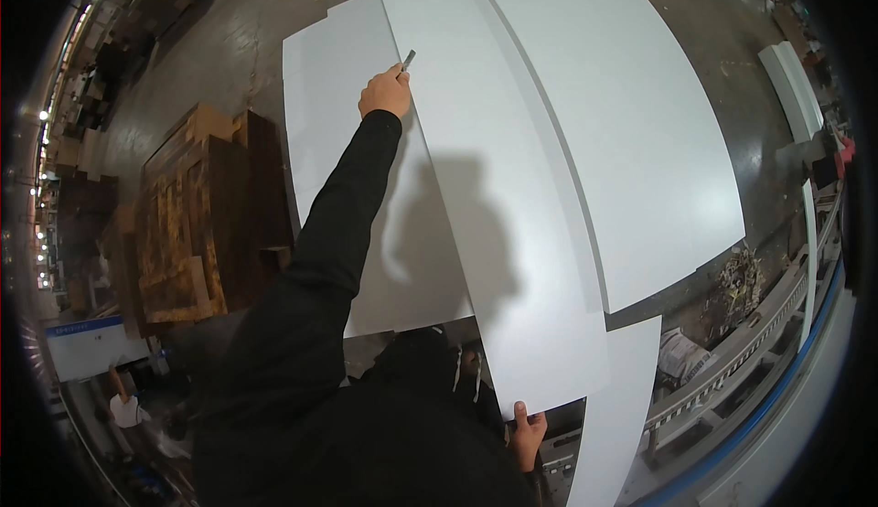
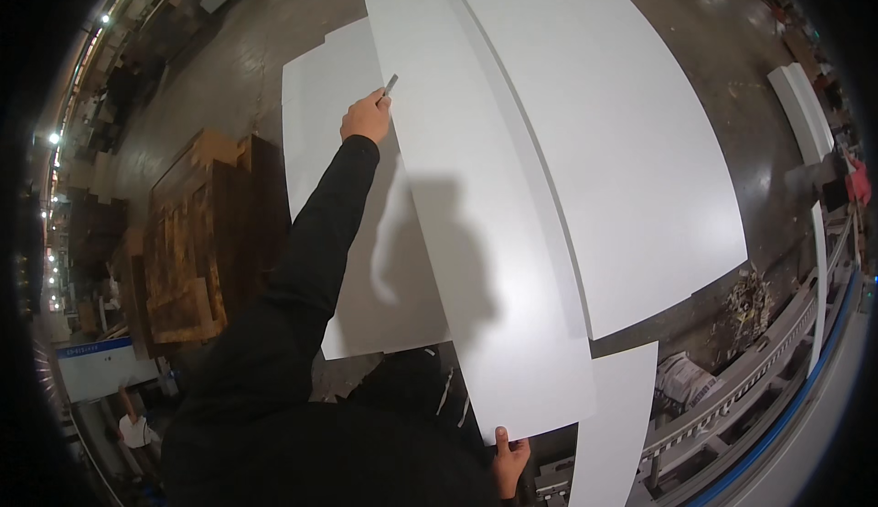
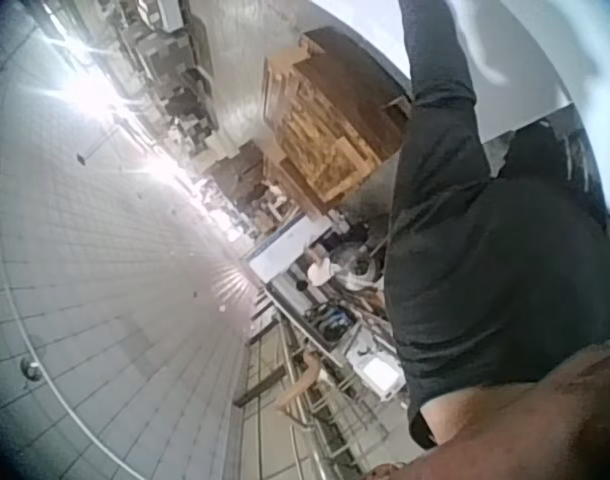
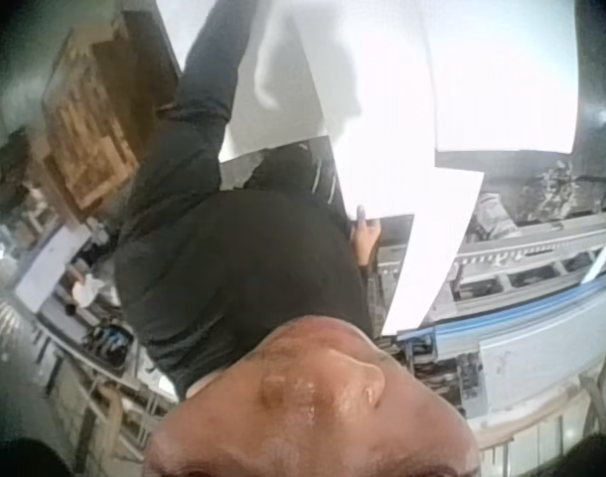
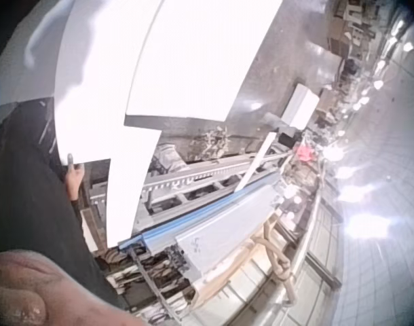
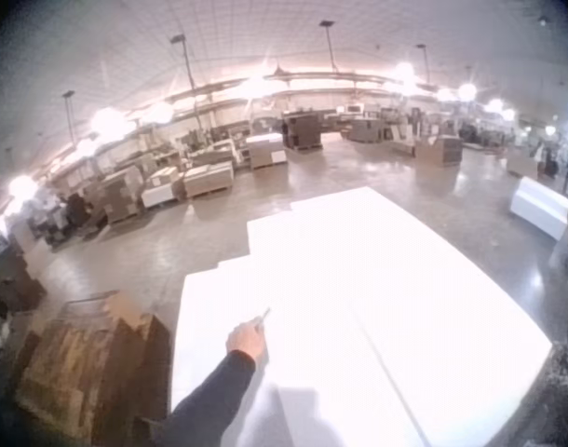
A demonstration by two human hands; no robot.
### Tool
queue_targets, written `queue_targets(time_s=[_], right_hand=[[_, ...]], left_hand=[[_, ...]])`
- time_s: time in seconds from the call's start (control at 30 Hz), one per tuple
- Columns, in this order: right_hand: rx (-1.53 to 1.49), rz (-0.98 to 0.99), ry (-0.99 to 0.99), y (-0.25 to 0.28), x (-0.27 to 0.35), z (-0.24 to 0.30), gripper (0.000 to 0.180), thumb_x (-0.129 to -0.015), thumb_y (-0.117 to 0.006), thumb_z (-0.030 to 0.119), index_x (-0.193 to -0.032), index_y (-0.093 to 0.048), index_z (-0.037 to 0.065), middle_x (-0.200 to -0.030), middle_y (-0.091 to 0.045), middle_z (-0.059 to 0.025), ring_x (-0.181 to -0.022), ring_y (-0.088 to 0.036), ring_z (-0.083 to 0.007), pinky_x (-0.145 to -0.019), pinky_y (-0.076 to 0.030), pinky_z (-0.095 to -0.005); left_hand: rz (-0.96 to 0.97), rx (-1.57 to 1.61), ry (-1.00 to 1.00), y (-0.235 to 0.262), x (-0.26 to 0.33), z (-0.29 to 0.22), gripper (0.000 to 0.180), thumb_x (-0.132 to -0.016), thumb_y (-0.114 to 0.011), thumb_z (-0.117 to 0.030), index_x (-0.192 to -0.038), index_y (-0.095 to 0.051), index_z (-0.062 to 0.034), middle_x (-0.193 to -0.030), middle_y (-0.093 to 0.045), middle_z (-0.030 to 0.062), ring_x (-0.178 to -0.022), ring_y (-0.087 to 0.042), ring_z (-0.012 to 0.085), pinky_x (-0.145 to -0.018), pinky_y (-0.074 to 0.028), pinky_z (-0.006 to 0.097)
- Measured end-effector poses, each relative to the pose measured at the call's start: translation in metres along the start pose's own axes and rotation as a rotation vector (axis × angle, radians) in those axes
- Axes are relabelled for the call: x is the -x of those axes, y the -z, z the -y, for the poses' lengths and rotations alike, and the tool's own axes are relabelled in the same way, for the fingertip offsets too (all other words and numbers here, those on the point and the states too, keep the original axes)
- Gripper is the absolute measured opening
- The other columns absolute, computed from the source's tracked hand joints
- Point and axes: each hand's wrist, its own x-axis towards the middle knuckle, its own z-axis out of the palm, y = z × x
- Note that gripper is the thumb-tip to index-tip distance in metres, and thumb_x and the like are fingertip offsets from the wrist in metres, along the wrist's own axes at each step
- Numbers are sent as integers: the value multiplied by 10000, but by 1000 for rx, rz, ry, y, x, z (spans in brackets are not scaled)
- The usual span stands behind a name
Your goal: The person takes laminated boards from an edgebander machine conveyor by hand, stacks them onto a pile, and trims the edges of the boards using a utility knife.
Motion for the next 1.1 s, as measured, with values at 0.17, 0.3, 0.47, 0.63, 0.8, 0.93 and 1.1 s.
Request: queue_targets(time_s=[0.17, 0.3, 0.47, 0.63, 0.8, 0.93, 1.1], right_hand=[[121, -107, -37, -11, 11, 21, 460, -924, -751, 289, -1140, -581, -78, -1034, -648, -127, -893, -584, -164, -827, -468, -316], [743, -353, 135, 21, 20, 14, 503, -895, -755, 361, -1079, -510, -38, -902, -521, -94, -787, -517, -175, -752, -443, -324], [840, -196, 771, -27, -9, 66, 460, -790, -811, 254, -1082, -572, -7, -1106, -546, -209, -1015, -531, -386, -876, -440, -438], [957, 160, 989, -173, -80, 183, 780, -713, -879, 319, -1341, -543, 2, -1351, -541, -203, -1304, -454, -431, -1078, -368, -539], [1170, 317, 1133, -262, -150, 234, 945, -691, -855, 468, -1500, -463, 176, -1585, -364, -107, -1485, -268, -400, -1205, -232, -565], [1302, 322, 1168, -276, -173, 231, 838, -754, -760, 512, -1497, -484, 241, -1612, -335, -98, -1501, -244, -393, -1224, -177, -560], [1321, 317, 1129, -280, -174, 233, 804, -765, -710, 487, -1498, -488, 244, -1619, -331, -100, -1509, -228, -395, -1229, -153, -559]], left_hand=[[-30, 41, -2, -6, -39, 9, 405, -984, -519, -396, -1335, -646, -241, -1236, -693, 120, -1149, -636, 357, -1002, -497, 460], [4, 33, -29, -1, -26, 6, 413, -983, -520, -390, -1345, -638, -231, -1219, -694, 138, -1142, -636, 361, -996, -497, 466], [42, 46, -24, 4, -13, 9, 407, -1001, -497, -378, -1359, -628, -233, -1212, -681, 135, -1134, -631, 353, -970, -512, 476], [2, 30, -65, -3, -40, 9, 409, -1004, -493, -378, -1365, -622, -236, -1201, -681, 130, -1133, -630, 357, -972, -510, 476], [22, 40, -15, 0, -52, 8, 408, -994, -505, -386, -1350, -634, -234, -1212, -688, 131, -1137, -632, 361, -982, -503, 474], [3, 40, -33, 1, -71, 11, 417, -979, -517, -397, -1348, -637, -245, -1225, -693, 130, -1145, -632, 365, -993, -495, 475], [1, 48, -30, 6, -102, 6, 417, -977, -510, -398, -1343, -642, -247, -1228, -694, 124, -1141, -635, 365, -993, -496, 477]])
